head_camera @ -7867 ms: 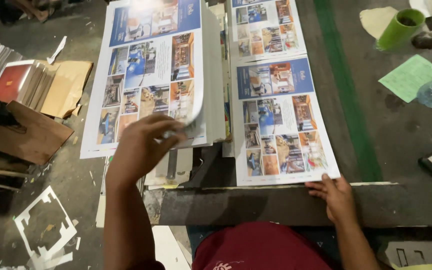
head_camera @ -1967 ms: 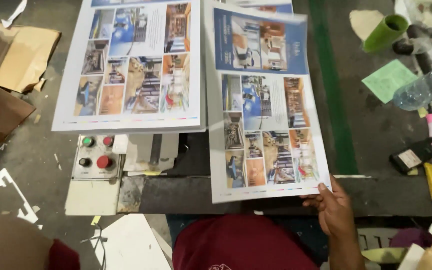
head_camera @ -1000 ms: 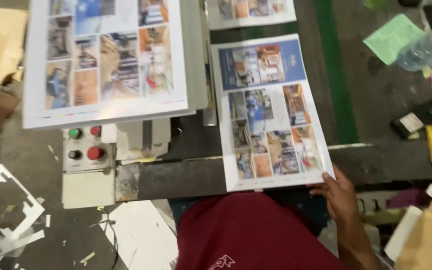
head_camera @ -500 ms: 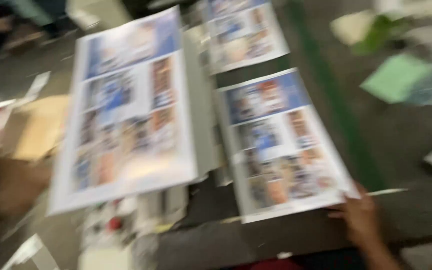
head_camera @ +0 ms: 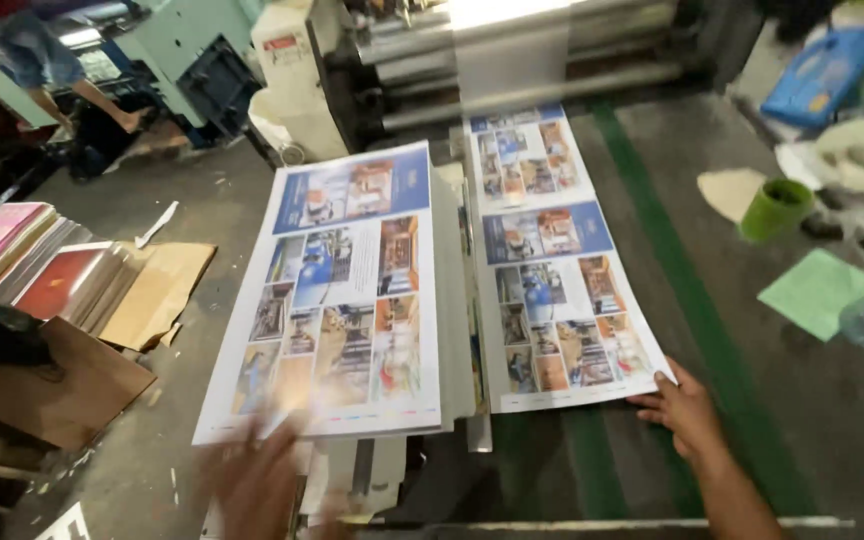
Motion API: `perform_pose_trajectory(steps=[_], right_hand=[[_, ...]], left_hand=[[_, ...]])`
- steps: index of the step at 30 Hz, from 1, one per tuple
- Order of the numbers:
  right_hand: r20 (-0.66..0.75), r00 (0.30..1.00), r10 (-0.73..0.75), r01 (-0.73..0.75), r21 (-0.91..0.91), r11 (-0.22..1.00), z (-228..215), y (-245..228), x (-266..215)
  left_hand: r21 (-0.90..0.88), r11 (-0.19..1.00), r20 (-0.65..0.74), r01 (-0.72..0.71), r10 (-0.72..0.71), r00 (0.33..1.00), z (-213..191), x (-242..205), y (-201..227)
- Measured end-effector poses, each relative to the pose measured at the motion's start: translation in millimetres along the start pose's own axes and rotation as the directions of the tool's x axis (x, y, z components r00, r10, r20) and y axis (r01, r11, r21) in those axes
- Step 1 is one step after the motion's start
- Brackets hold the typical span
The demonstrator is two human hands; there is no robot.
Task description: The person sorts through a stack of printed sheets featuring images of furniture, separating them into two piles on a work surface. The person repeatedly picks up sheets from one pile and places them onto another.
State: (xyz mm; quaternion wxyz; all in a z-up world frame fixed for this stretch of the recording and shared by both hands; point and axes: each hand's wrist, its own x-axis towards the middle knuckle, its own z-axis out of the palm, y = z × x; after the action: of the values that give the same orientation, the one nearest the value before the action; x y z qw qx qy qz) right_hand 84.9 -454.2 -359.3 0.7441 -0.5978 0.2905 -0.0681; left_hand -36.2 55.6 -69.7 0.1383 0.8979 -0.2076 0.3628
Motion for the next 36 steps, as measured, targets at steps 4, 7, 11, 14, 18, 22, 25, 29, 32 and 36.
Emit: perform_pose_trajectory(steps=[4,7,11,14,18,22,25,29,32,36], right_hand=[[-0.026,0.994,0.103,-0.103,-0.008,0.995,0,-24,-25],[-0.100,0.987,0.123,-0.132,-0.080,0.988,-13,-7,-57],[-0.040,0.957,0.288,-0.290,-0.047,0.956,-17,14,-96],[0.067,0.936,0.346,-0.342,-0.063,0.938,-20,48,-110],[0.191,0.856,0.481,-0.459,-0.148,0.876,-11,64,-113],[0.246,0.857,0.453,-0.426,-0.156,0.891,0,64,-114],[0.272,0.865,0.421,-0.378,-0.199,0.904,12,50,-125],[0.296,0.862,0.411,-0.389,-0.133,0.912,25,25,-139],[0.327,0.877,0.353,-0.330,-0.125,0.936,38,-3,-166],[0.426,0.878,0.219,-0.187,-0.116,0.976,65,-48,-195]], left_hand=[[0.024,0.999,-0.039,0.022,-0.021,0.999,64,60,-28],[0.248,0.962,0.079,-0.115,0.098,0.992,78,47,-40],[0.124,0.988,0.165,-0.092,0.071,0.984,68,63,-52],[0.036,0.997,0.321,-0.067,0.052,0.945,38,104,-55],[-0.114,0.992,0.652,0.045,0.041,0.757,10,149,-62],[-0.391,0.908,0.572,0.147,0.115,0.812,2,152,-67],[-0.170,0.981,0.425,0.092,-0.011,0.905,3,149,-61],[-0.264,0.963,0.272,0.055,0.020,0.962,13,151,-70],[-0.438,0.861,0.427,0.259,-0.054,0.903,16,155,-90],[-0.727,0.578,0.462,0.370,0.013,0.887,37,152,-129]])
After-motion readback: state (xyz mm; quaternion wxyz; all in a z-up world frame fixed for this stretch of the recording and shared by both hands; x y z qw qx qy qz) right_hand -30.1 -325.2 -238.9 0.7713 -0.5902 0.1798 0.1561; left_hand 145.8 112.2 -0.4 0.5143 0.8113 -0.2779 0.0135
